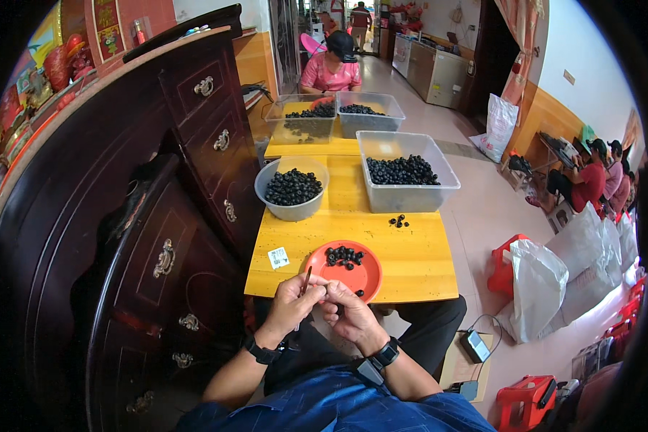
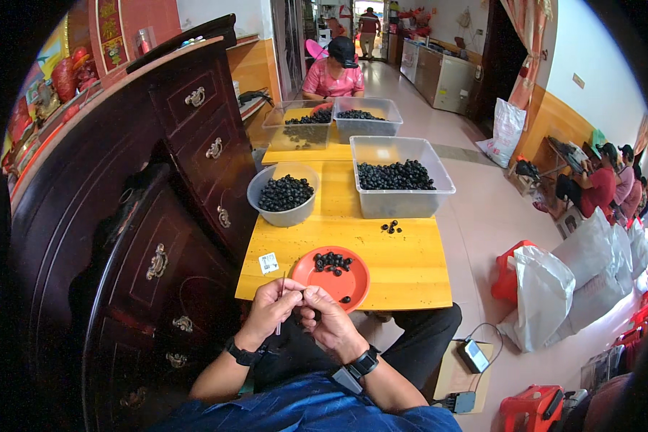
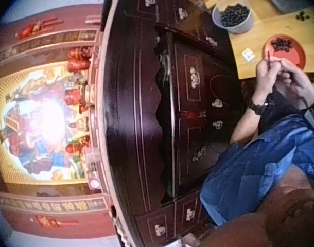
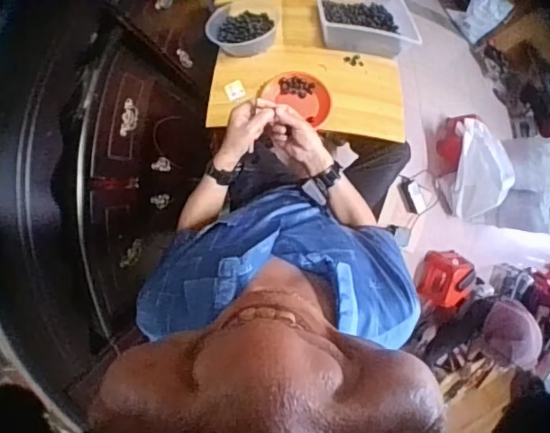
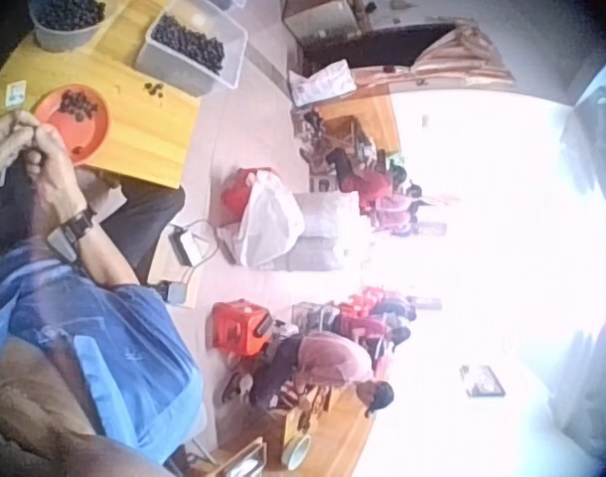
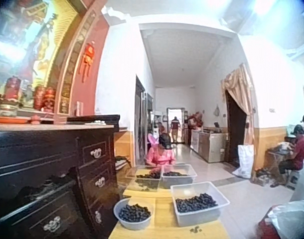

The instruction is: Manually inspect and sort black berries from a plate into different containers.

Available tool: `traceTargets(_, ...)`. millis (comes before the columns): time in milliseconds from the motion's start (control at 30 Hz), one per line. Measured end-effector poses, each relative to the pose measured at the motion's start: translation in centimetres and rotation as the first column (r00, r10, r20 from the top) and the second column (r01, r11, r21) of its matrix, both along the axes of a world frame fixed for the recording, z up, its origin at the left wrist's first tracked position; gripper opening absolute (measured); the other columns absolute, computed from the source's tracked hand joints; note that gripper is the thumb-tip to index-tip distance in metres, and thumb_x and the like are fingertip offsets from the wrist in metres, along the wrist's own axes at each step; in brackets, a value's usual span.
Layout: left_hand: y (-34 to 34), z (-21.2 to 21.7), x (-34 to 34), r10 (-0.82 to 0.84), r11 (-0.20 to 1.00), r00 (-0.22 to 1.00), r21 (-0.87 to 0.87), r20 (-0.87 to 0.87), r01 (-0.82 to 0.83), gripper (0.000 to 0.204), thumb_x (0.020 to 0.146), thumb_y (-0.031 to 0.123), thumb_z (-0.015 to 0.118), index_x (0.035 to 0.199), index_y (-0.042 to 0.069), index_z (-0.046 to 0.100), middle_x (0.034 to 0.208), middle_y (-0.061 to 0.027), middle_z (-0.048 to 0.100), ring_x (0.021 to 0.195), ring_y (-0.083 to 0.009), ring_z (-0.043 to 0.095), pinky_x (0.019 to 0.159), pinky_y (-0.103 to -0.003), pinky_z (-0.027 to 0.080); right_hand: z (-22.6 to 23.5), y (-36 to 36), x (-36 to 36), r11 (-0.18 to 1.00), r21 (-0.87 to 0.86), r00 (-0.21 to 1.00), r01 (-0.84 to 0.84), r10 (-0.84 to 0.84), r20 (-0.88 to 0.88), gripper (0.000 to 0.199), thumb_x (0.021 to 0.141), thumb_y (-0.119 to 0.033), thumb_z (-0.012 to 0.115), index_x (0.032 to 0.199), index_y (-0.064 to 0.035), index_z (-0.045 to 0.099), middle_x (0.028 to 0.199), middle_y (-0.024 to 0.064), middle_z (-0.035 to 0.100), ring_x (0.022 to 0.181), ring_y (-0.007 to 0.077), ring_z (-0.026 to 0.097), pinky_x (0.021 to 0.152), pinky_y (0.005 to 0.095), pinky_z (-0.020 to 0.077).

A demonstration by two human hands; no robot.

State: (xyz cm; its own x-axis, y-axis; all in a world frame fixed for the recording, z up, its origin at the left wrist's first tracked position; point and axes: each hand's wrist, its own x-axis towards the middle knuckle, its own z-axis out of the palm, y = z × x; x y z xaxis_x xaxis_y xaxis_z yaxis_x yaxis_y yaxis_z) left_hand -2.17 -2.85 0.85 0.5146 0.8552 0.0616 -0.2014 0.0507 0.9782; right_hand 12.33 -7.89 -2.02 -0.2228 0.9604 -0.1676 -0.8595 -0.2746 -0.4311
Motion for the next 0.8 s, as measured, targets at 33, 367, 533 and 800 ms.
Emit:
traceTargets(33,0.2,-0.2,0.1,-0.018,0.999,1.0,0.032,-0.025,0.019,0.015,0.094,0.011,0.059,0.106,0.003,0.063,0.071,0.0056,0.057,0.051,0.0011,0.039,0.045,-0.016,0.03,-0.4,0.0,0.3,1.0,-0.002,1.0,0.005,-0.005,0.002,0.016,0.097,-0.028,0.061,0.092,-0.0128,0.058,0.084,-0.0013,0.059,0.062,0.0044,0.046,0.053,0.0176,0.0388)
traceTargets(367,3.4,0.6,1.2,0.075,0.924,0.949,0.378,-0.305,0.048,0.022,0.088,0.019,0.071,0.097,0.002,0.062,0.074,0.0041,0.049,0.071,-0.0034,0.044,0.061,-0.022,0.039,-1.7,0.6,2.9,0.986,-0.123,0.986,0.11,-0.124,-0.116,0.007,0.096,-0.019,0.059,0.096,-0.0135,0.054,0.09,0.0003,0.059,0.065,0.0075,0.05,0.052,0.0204,0.0391)
traceTargets(533,4.5,0.7,2.7,0.177,0.768,0.842,0.607,-0.509,0.205,0.028,0.085,0.026,0.073,0.087,0.002,0.061,0.063,-0.0061,0.053,0.055,-0.0129,0.051,0.053,-0.029,0.041,-2.4,1.4,3.8,0.983,-0.142,0.979,0.117,-0.138,-0.149,0.009,0.096,-0.02,0.06,0.1,-0.0118,0.057,0.088,-0.0011,0.057,0.065,0.0064,0.049,0.053,0.0188,0.038)
traceTargets(800,5.1,-0.6,2.9,0.19,0.744,0.791,0.611,-0.581,0.27,0.041,0.082,0.044,0.072,0.082,0.005,0.059,0.066,-0.0102,0.061,0.06,-0.0304,0.063,0.053,-0.038,0.046,-2.9,2.1,3.8,0.977,-0.193,0.972,0.091,-0.129,-0.197,0.009,0.096,-0.018,0.061,0.096,-0.0089,0.057,0.086,-0.0003,0.057,0.063,0.0057,0.049,0.051,0.0182,0.0392)
